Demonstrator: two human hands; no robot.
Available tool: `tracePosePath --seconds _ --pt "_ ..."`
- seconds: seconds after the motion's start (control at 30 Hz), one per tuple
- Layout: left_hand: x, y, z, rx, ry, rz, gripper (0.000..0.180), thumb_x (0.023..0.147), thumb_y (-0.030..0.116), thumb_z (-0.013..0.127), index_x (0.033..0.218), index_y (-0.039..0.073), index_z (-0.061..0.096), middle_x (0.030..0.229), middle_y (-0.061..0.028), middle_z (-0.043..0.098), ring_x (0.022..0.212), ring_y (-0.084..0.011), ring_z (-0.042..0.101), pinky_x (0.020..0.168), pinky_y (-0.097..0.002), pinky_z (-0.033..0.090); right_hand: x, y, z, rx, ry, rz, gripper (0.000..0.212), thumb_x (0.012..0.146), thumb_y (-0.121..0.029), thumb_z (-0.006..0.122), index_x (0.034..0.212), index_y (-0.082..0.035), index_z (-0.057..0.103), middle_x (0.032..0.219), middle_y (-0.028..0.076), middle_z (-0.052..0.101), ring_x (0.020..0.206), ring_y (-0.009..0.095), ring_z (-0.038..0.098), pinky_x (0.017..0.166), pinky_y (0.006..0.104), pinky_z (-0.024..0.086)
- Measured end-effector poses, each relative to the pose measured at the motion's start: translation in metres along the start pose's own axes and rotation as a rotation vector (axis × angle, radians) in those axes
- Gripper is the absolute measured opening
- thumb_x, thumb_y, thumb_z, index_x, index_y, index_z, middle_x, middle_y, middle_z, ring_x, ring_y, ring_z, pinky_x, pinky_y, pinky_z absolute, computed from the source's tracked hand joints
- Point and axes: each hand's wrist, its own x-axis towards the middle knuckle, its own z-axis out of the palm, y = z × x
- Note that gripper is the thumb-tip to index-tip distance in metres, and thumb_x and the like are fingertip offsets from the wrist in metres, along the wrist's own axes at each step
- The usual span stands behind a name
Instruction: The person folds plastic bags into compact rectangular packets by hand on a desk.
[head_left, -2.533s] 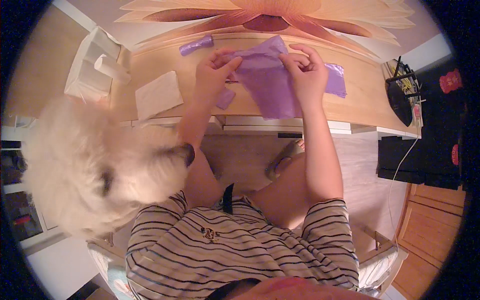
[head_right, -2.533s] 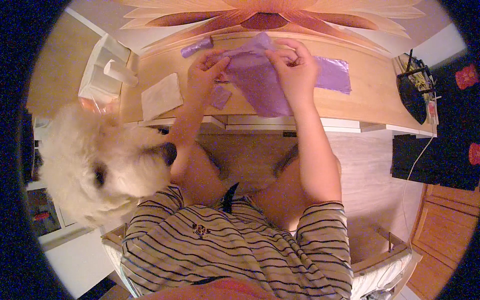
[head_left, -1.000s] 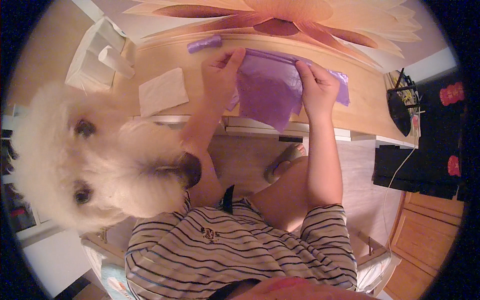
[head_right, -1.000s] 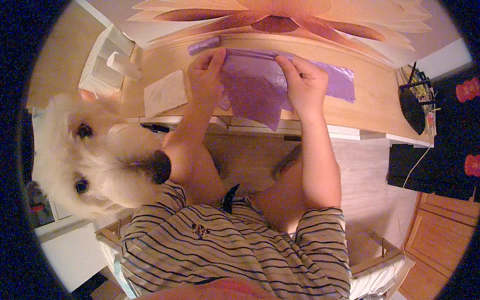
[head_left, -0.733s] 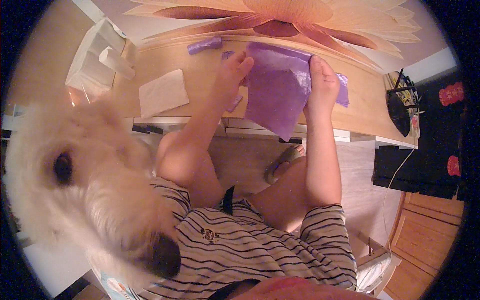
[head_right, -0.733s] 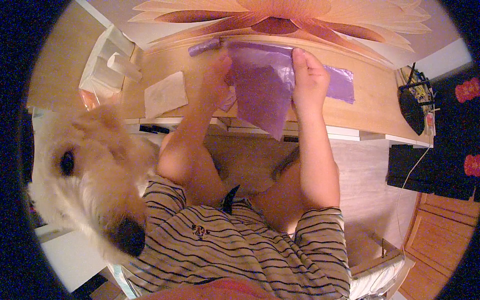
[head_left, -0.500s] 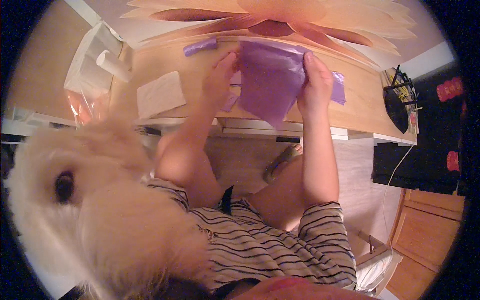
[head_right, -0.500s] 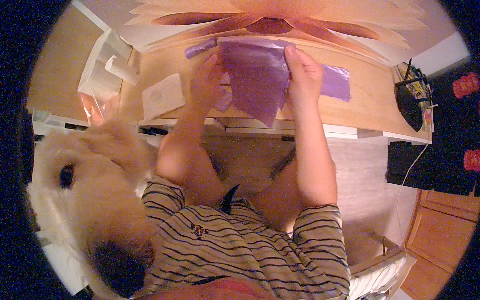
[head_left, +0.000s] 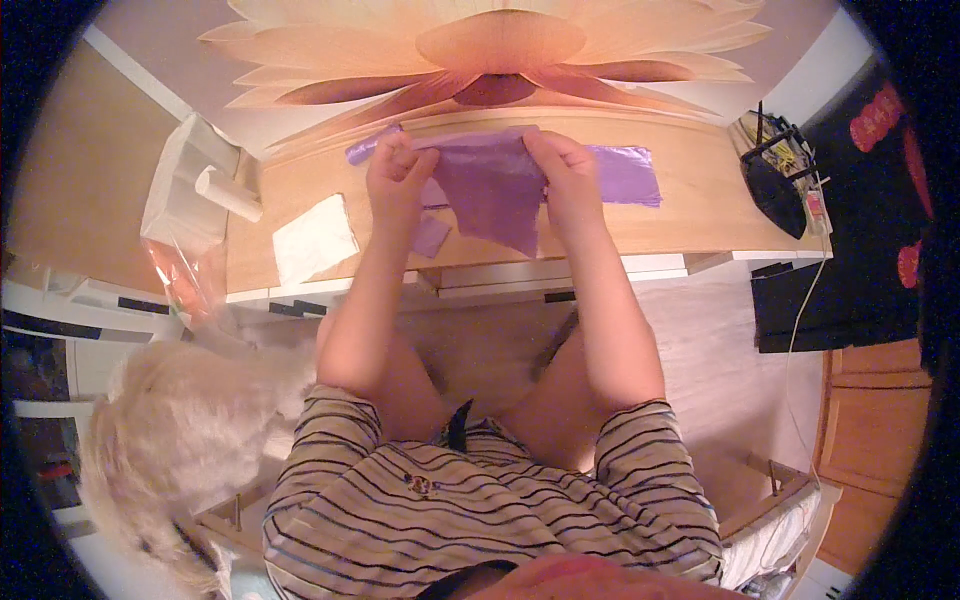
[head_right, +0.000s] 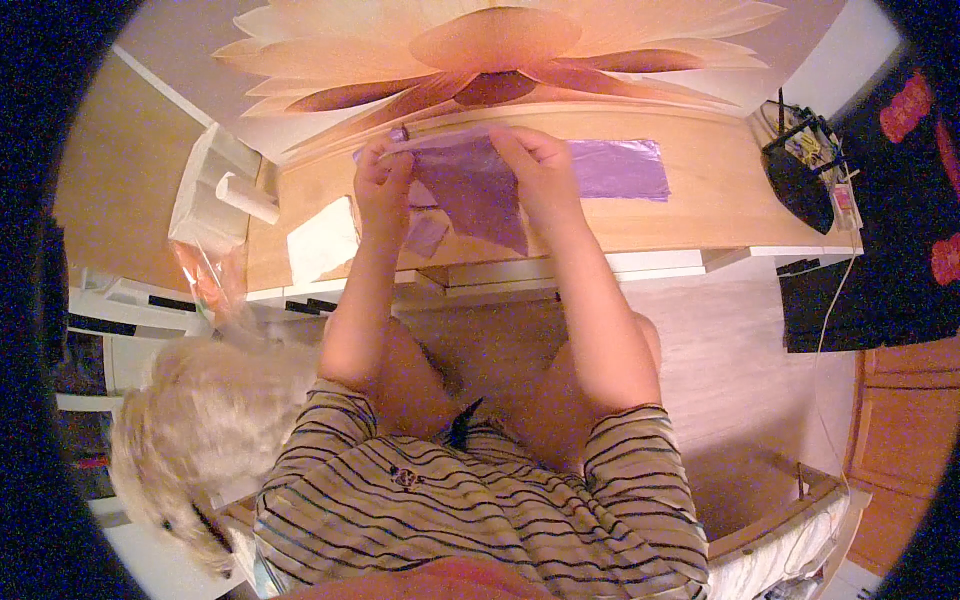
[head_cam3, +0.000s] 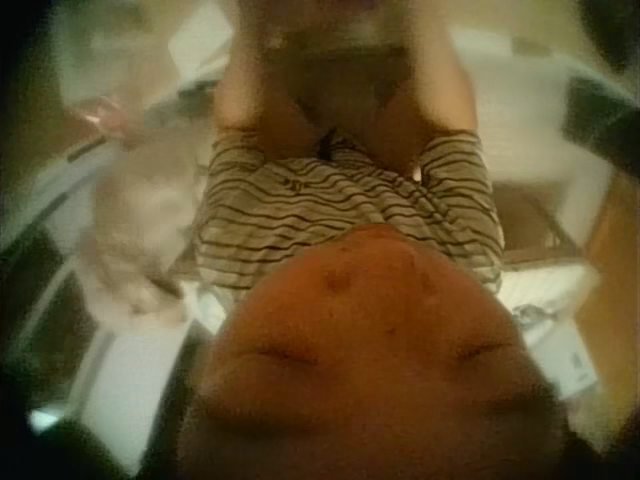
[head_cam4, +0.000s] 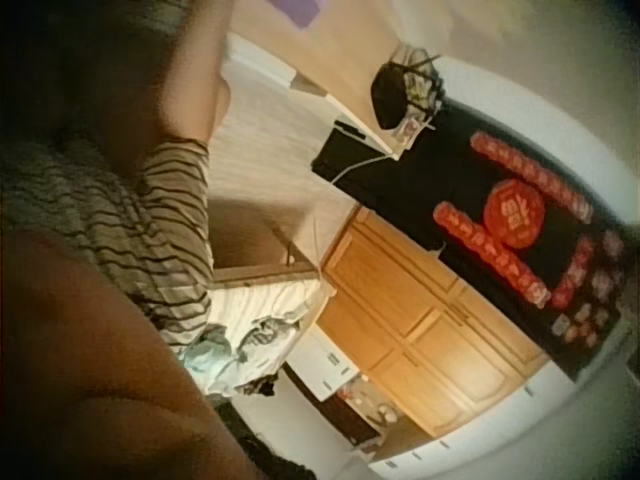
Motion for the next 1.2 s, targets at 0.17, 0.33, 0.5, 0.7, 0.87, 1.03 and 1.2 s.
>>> tracePosePath --seconds 0.17,0.33,0.5,0.7,0.87,1.03,1.2 --pt "0.002 -0.001 0.0 0.093 -0.036 0.091 0.029 0.083 -0.005 0.067 0.106 0.006 0.053 0.09 -0.005 0.065 0.083 -0.0118 0.062 0.073 -0.0246 0.05 -0.001 0.001 -0.003 0.051 -0.004 -0.014 0.019 0.093 -0.012 0.061 0.101 0.003 0.068 0.093 0.004 0.069 0.084 0.009 0.06 0.077 0.0236 0.047" --pt "0.0 0.006 0.005 -0.084 0.031 0.118 0.02 0.08 -0.005 0.071 0.094 0.004 0.059 0.095 -0.0077 0.068 0.085 -0.0114 0.063 0.075 -0.0235 0.051 0.005 0.013 -0.009 0.052 0.002 -0.047 0.018 0.093 -0.01 0.06 0.102 0.003 0.068 0.094 0.005 0.069 0.085 0.01 0.061 0.079 0.0238 0.047" --pt "-0.002 0.003 -0.001 0.088 0.049 0.118 0.014 0.079 -0.003 0.072 0.09 0.003 0.066 0.09 -0.0074 0.07 0.081 -0.0124 0.065 0.073 -0.0249 0.052 0.006 0.017 -0.007 0.076 -0.007 -0.055 0.017 0.092 -0.011 0.061 0.099 0.002 0.069 0.092 0.003 0.068 0.083 0.01 0.06 0.076 0.0241 0.047" --pt "-0.007 0.023 0.006 0.114 -0.046 0.118 0.013 0.083 0.002 0.071 0.096 0.0 0.07 0.102 -0.0106 0.069 0.09 -0.0151 0.064 0.08 -0.0265 0.051 0.002 0.016 -0.003 0.046 -0.02 -0.047 0.013 0.091 -0.01 0.063 0.097 0.0 0.069 0.09 0.002 0.068 0.08 0.009 0.06 0.073 0.0229 0.047" --pt "-0.004 0.024 -0.006 0.077 -0.122 0.225 0.011 0.085 0.004 0.066 0.094 -0.001 0.071 0.113 -0.0156 0.066 0.103 -0.0217 0.061 0.09 -0.0321 0.048 0.002 0.006 0.013 -0.211 -0.058 -0.13 0.009 0.086 -0.003 0.066 0.094 0.0 0.07 0.099 0.004 0.069 0.086 0.01 0.06 0.076 0.0222 0.047" --pt "-0.006 0.032 -0.01 0.158 -0.138 0.235 0.01 0.085 0.007 0.07 0.092 0.002 0.072 0.102 -0.0104 0.069 0.094 -0.0162 0.063 0.081 -0.0282 0.049 0.003 0.004 0.014 -0.426 -0.108 -0.371 0.012 0.082 0.001 0.067 0.093 0.002 0.07 0.111 0.006 0.067 0.1 0.014 0.059 0.084 0.0241 0.045" --pt "-0.013 0.043 -0.005 0.245 -0.047 0.065 0.012 0.084 0.006 0.07 0.094 0.001 0.071 0.096 -0.0071 0.069 0.088 -0.0134 0.062 0.079 -0.0273 0.049 -0.001 -0.001 0.012 -0.451 -0.1 -0.361 0.015 0.08 0.004 0.067 0.095 0.002 0.07 0.117 0.008 0.065 0.109 0.018 0.057 0.091 0.0279 0.044"
